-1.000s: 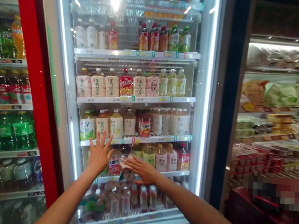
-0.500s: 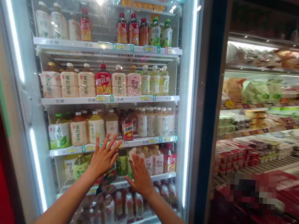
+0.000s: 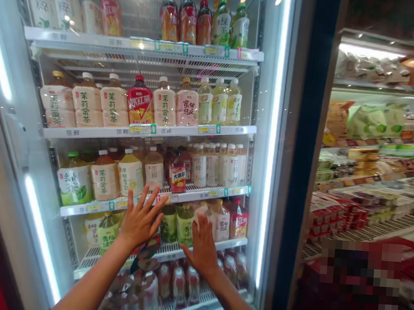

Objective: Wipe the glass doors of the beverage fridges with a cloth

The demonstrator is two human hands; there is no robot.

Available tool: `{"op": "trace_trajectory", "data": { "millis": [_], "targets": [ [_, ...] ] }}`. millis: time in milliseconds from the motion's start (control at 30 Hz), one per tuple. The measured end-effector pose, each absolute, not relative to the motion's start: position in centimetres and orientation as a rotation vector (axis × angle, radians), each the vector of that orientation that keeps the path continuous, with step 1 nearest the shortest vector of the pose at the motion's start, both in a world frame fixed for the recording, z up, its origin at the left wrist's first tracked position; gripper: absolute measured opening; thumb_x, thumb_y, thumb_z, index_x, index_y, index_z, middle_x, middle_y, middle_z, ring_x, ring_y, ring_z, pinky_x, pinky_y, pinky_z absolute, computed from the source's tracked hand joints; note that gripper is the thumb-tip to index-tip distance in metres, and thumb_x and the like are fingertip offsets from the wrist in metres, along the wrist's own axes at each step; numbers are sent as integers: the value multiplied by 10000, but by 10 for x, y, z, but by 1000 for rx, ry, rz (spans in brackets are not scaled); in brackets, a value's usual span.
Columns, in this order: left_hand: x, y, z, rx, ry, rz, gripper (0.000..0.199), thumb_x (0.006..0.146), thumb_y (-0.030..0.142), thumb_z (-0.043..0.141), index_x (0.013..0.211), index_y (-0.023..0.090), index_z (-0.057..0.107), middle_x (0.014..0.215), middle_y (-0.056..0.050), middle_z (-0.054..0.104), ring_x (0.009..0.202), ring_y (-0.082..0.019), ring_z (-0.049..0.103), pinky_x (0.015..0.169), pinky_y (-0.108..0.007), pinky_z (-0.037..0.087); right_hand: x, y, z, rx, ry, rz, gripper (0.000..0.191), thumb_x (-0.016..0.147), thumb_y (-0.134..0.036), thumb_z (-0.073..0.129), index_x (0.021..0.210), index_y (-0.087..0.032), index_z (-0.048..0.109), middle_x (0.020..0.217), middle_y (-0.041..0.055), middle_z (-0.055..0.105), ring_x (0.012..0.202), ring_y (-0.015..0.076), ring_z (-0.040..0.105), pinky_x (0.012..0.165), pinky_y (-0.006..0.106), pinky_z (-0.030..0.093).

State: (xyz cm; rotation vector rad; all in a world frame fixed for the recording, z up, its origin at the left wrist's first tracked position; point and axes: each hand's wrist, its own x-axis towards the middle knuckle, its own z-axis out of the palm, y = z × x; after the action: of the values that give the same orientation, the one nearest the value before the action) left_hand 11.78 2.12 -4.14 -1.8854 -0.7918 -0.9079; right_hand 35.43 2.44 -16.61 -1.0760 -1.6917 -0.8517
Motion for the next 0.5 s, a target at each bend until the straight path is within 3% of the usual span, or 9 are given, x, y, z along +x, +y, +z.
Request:
{"op": "trace_trajectory", "data": {
  "millis": [200, 300, 400, 500],
  "targets": [
    [116, 21, -41, -1887, -764, -940, 744, 934, 383, 623, 1600, 348, 293, 1644, -36, 359, 1595, -278, 159, 1298, -627, 10, 381, 50, -33, -1213, -1390, -837, 879, 1043, -470, 386, 1626, -96, -156, 1714, 169, -165, 1597, 370, -80, 1247, 693, 168],
    [115, 20, -40, -1908, -773, -924, 769, 933, 388, 623, 1609, 360, 257, 1650, -29, 349, 1593, -280, 163, 1301, -620, 4, 358, 39, -65, -1149, -1548, -807, 929, 1020, -476, 442, 1631, -105, -151, 1715, 173, -127, 1596, 375, -64, 1243, 687, 211],
    [114, 19, -41, -1921, -795, -914, 784, 934, 393, 617, 1615, 373, 229, 1658, -23, 331, 1590, -286, 177, 1300, -625, 3, 349, 25, -129, -933, -1984, -827, 1003, 961, -555, 546, 1657, -146, -49, 1729, 144, 44, 1607, 331, 35, 1248, 600, 310],
    [113, 20, -42, -1916, -801, -913, 783, 934, 392, 611, 1616, 373, 226, 1665, -24, 317, 1588, -295, 189, 1298, -636, 7, 381, 31, -134, -989, -1906, -854, 970, 970, -531, 550, 1660, -166, -25, 1730, 135, 52, 1606, 335, 37, 1257, 636, 256]
  ]
}}
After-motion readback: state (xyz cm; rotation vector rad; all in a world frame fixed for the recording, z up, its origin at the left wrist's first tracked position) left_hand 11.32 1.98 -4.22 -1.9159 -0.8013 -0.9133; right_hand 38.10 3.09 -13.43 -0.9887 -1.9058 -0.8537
